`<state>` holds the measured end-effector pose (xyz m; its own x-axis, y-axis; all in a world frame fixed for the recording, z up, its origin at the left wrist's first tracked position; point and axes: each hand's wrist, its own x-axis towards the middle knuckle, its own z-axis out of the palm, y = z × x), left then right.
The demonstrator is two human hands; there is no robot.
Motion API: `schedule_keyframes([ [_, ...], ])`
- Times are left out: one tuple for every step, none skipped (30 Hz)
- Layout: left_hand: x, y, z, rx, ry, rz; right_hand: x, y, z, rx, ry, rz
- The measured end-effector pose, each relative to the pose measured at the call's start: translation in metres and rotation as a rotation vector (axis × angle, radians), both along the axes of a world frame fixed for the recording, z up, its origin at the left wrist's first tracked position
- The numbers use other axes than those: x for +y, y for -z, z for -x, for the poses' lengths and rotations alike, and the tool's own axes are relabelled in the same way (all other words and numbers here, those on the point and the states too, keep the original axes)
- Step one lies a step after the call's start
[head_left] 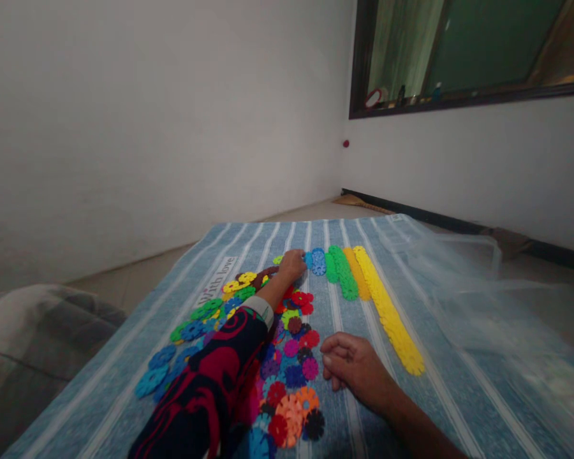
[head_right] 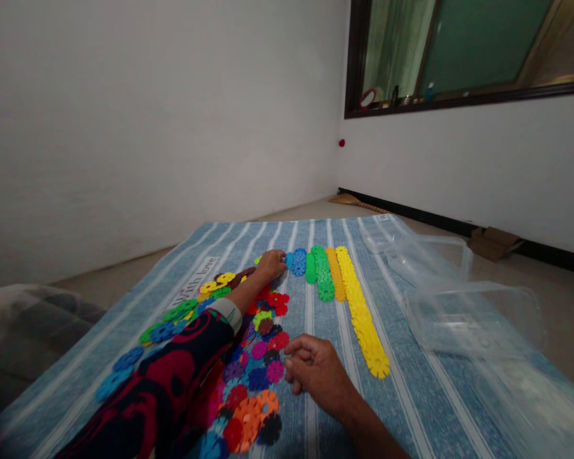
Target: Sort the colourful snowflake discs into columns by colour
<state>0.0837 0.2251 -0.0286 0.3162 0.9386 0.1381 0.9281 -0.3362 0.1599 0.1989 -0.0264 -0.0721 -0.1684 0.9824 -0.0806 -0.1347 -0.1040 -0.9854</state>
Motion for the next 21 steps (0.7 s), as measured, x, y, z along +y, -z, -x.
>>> schedule_keyframes([
  [0.000, 0.001, 0.000, -0.004, -0.001, -0.005, 0.000, -0.001, 0.000, 0.001, 0.000, -0.001],
  [0.000, 0.002, 0.000, -0.008, -0.002, -0.010, 0.000, -0.002, 0.000, 0.000, 0.001, 0.000],
  [0.000, 0.003, 0.000, -0.012, -0.002, -0.014, -0.001, -0.003, 0.000, -0.003, 0.003, 0.003],
  [0.000, 0.004, 0.000, -0.016, -0.004, -0.019, -0.001, -0.005, 0.000, -0.005, 0.005, 0.008],
  [0.001, 0.005, 0.000, -0.019, -0.004, -0.022, -0.001, -0.006, 0.000, -0.007, 0.006, 0.014],
  [0.001, 0.006, 0.000, -0.022, -0.004, -0.025, -0.001, -0.008, 0.000, -0.009, 0.007, 0.020],
  [0.001, 0.007, 0.000, -0.024, -0.004, -0.028, -0.002, -0.009, 0.000, -0.009, 0.006, 0.023],
  [0.001, 0.008, 0.000, -0.026, -0.004, -0.031, -0.002, -0.009, 0.000, -0.008, 0.006, 0.025],
  [0.001, 0.009, 0.001, -0.028, -0.004, -0.034, -0.002, -0.009, 0.000, -0.007, 0.004, 0.024],
  [0.001, 0.009, 0.001, -0.030, -0.004, -0.038, -0.002, -0.009, 0.000, -0.006, 0.004, 0.022],
  [0.001, 0.008, 0.001, -0.033, -0.005, -0.043, -0.001, -0.009, 0.000, -0.007, 0.004, 0.020],
  [0.000, 0.007, 0.002, -0.035, -0.006, -0.049, -0.001, -0.008, -0.001, -0.009, 0.005, 0.019],
  [-0.001, 0.005, 0.003, -0.038, -0.005, -0.055, -0.001, -0.007, -0.001, -0.010, 0.006, 0.018],
  [-0.001, 0.003, 0.005, -0.039, -0.003, -0.059, -0.001, -0.006, -0.001, -0.011, 0.009, 0.016],
  [-0.002, 0.000, 0.006, -0.039, 0.001, -0.063, -0.001, -0.006, -0.001, -0.010, 0.010, 0.013],
  [-0.003, -0.003, 0.009, -0.039, 0.009, -0.065, -0.001, -0.005, -0.002, -0.008, 0.011, 0.011],
  [-0.004, -0.007, 0.011, -0.037, 0.021, -0.064, -0.001, -0.005, -0.002, -0.008, 0.011, 0.007],
  [-0.006, -0.010, 0.015, -0.035, 0.039, -0.062, -0.001, -0.005, -0.002, -0.009, 0.012, 0.002],
  [-0.009, -0.013, 0.018, -0.033, 0.063, -0.058, -0.001, -0.005, -0.002, -0.013, 0.012, -0.003],
  [-0.013, -0.016, 0.023, -0.030, 0.092, -0.052, -0.002, -0.005, -0.002, -0.017, 0.010, -0.008],
  [-0.018, -0.019, 0.027, -0.027, 0.125, -0.044, -0.002, -0.005, -0.003, -0.019, 0.007, -0.012],
])
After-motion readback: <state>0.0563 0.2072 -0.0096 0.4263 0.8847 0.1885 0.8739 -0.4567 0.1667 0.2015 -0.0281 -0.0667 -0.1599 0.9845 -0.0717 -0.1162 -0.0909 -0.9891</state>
